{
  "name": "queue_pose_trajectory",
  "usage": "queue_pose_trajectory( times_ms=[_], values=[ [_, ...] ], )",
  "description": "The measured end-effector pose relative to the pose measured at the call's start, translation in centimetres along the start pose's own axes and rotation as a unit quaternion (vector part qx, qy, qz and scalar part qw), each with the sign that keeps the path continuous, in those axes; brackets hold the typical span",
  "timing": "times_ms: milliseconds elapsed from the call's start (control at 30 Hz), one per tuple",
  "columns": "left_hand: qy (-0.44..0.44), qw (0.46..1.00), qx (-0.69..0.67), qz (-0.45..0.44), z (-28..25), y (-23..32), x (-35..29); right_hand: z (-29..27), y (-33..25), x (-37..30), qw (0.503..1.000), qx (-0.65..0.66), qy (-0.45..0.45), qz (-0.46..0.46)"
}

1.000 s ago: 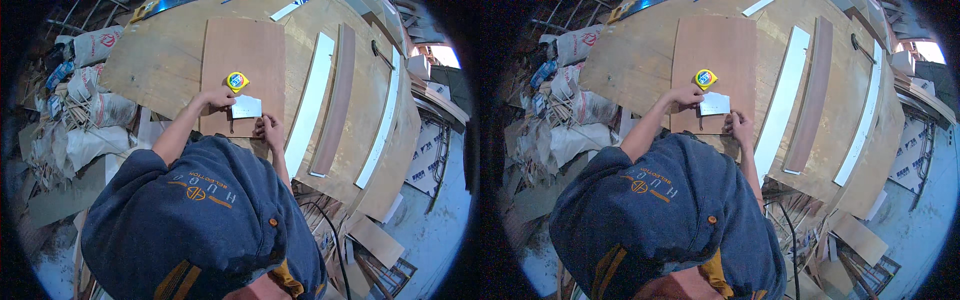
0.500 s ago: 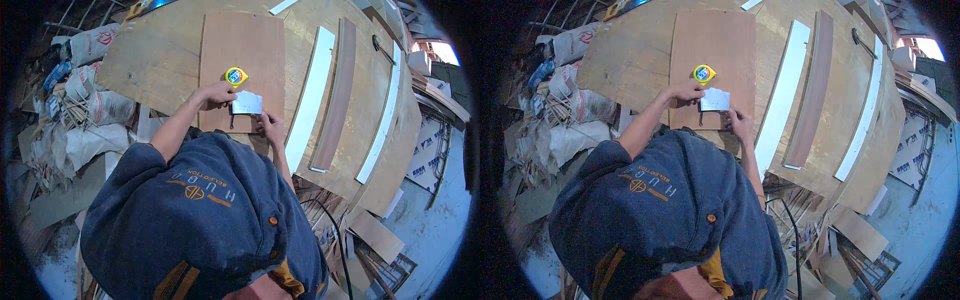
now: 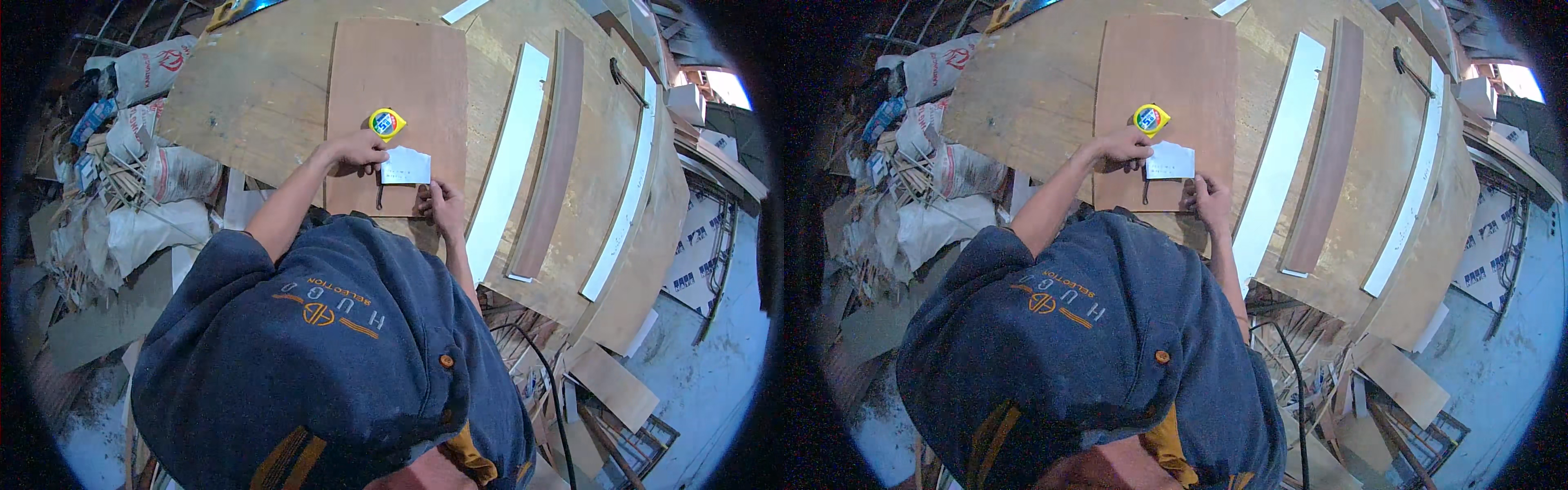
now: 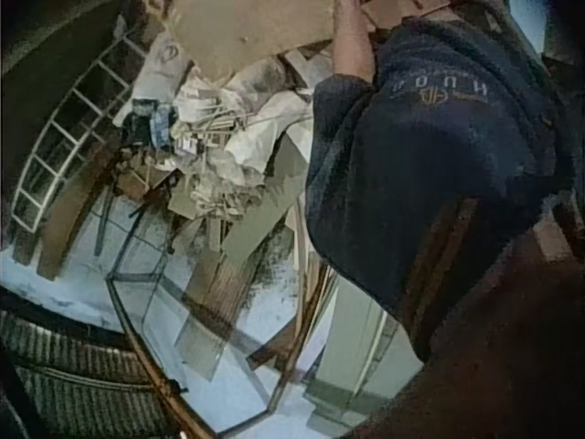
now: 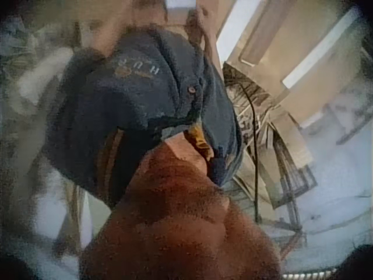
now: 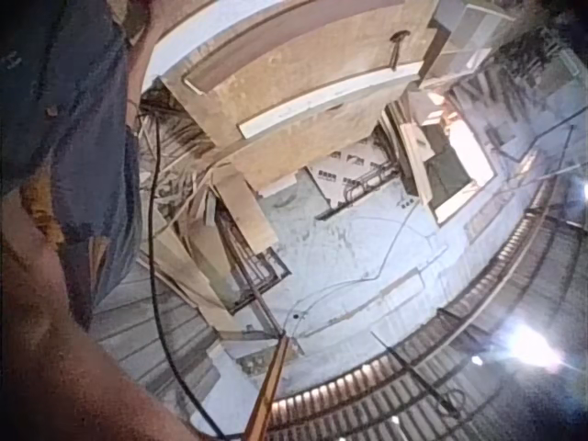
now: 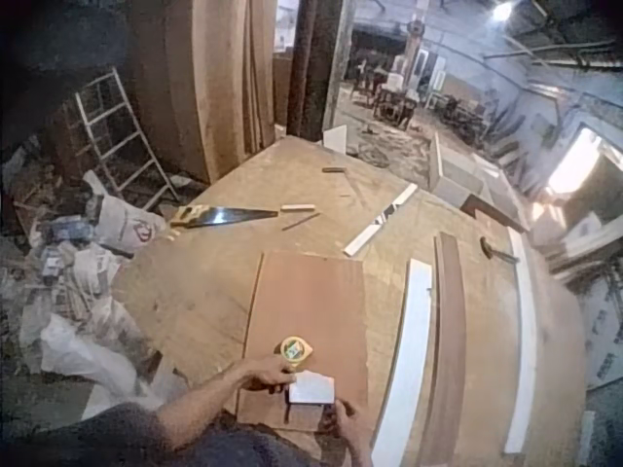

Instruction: The person picks up several wood pieces from the workshop floor, places them on a table, and measures the length and width of the wood using a tape measure.

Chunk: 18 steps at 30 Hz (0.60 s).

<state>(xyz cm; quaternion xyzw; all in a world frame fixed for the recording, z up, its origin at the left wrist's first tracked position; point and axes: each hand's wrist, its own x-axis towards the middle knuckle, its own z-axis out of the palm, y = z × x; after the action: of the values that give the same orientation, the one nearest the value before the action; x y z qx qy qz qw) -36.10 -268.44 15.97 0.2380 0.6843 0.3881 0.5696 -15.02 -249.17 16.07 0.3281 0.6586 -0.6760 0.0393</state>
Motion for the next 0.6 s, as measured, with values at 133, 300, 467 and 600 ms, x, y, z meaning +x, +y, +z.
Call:
queue_pose_trajectory(
  times_ms=[133,300,467,600],
  values=[
    [-0.007,1.0,-0.024,-0.015,-0.01,0.75,-0.2,-0.28,0.31,0.17,1.0,-0.023,0.01,-0.005],
    [-0.006,0.998,-0.054,-0.032,-0.02,0.66,-0.34,-0.03,-0.11,0.06,1.0,-0.018,0.007,0.007],
    [-0.004,0.997,-0.075,-0.034,0.13,0.82,-0.45,-0.2,0.03,0.04,1.0,-0.012,0.011,0.005],
    [-0.022,0.999,-0.034,-0.018,-0.31,1.03,-0.31,-0.1,-0.22,-0.11,1.0,0.001,0.005,-0.005]
  ],
)
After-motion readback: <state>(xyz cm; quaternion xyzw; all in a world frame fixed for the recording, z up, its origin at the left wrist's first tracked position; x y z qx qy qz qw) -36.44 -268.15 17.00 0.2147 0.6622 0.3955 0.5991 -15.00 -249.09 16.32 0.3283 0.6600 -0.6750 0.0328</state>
